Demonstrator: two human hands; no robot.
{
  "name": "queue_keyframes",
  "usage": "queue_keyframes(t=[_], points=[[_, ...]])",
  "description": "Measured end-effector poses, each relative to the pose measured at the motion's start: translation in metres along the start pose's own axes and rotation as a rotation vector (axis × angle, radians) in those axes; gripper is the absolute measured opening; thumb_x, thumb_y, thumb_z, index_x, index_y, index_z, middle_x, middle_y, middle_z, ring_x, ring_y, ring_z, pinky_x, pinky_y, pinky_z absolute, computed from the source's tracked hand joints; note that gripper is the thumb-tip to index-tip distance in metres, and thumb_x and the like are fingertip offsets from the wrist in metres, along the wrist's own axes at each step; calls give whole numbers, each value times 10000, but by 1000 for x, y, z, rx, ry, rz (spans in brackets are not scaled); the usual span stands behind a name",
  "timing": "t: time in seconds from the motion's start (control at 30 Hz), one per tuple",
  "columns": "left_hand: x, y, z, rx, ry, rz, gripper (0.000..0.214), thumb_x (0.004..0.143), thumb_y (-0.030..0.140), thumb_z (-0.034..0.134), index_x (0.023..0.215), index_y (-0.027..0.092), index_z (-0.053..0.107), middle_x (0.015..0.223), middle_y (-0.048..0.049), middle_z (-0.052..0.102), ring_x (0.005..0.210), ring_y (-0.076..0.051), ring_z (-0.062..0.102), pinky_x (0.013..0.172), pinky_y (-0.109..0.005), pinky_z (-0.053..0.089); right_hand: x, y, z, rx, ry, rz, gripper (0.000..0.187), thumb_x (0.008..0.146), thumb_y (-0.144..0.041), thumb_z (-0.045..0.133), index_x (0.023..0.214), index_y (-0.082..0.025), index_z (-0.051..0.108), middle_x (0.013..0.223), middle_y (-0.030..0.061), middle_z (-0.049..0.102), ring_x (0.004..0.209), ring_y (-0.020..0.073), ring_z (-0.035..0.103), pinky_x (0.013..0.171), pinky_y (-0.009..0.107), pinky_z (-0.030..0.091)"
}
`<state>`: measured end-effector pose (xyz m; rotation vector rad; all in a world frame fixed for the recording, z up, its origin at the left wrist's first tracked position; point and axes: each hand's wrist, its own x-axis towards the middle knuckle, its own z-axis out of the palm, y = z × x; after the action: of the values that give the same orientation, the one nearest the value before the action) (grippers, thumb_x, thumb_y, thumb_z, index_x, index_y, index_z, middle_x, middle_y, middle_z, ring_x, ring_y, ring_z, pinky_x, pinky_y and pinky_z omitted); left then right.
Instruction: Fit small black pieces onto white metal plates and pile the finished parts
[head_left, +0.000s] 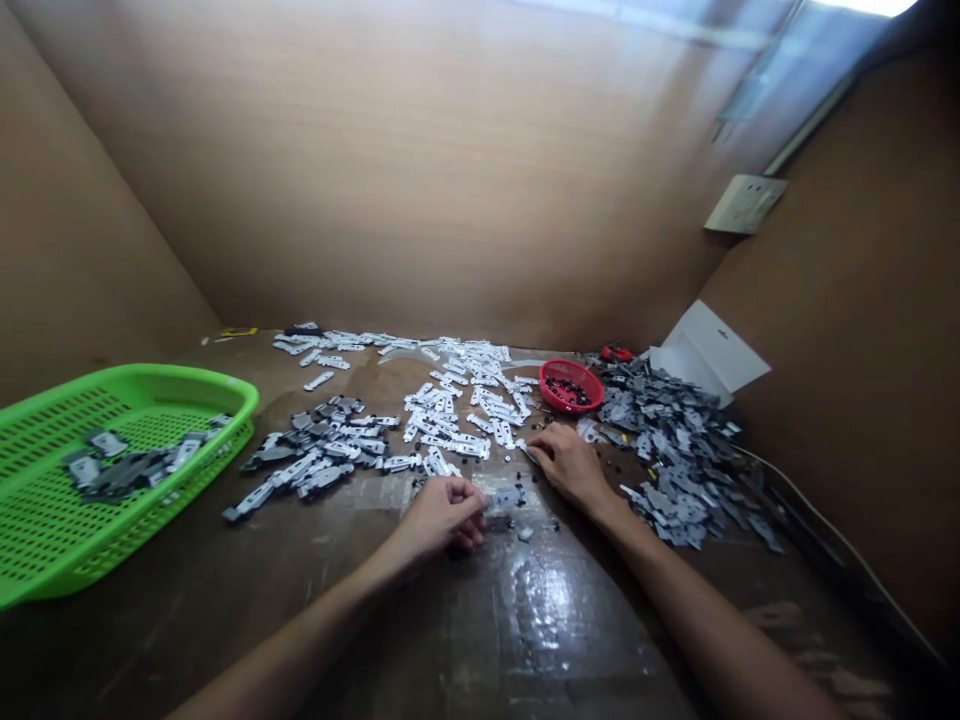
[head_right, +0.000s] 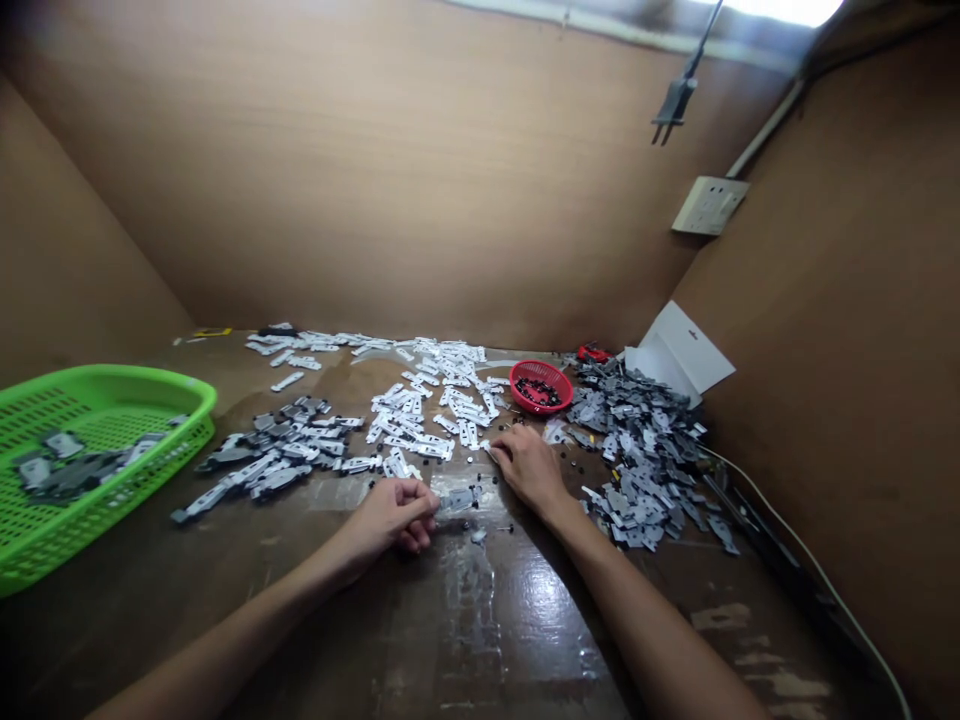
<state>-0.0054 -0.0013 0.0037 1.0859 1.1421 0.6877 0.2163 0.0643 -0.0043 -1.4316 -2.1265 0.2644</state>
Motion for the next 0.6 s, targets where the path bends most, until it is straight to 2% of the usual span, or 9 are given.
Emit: queue_keyframes(t=[0.23,0.37,0.6], points=[[3,-6,-3,-19,-16,-10,346,690,461,599,698,121,539,609,-49,627,490,-123,600,411,-180,427,-5,-1,-11,242,38,0,194,830,-301,490,862,-203,655,849,45,639,797,169,572,749,285,411],[3,-7,-4,-39,-25,-15,326,700,439,597,712,118,539,600,-43,622,483,-121,597,413,-183,432,-9,-5,-15,372,53,104,232,816,-352,496,866,-202,666,864,34,667,799,170,597,740,278,431],[4,-9,-5,-41,-19,-10,316,709,426,591,706,114,539,604,-50,626,483,-121,598,409,-179,426,-12,-4,-13,601,-53,277,285,752,-375,555,893,-156,672,829,59,676,711,172,603,665,288,467]])
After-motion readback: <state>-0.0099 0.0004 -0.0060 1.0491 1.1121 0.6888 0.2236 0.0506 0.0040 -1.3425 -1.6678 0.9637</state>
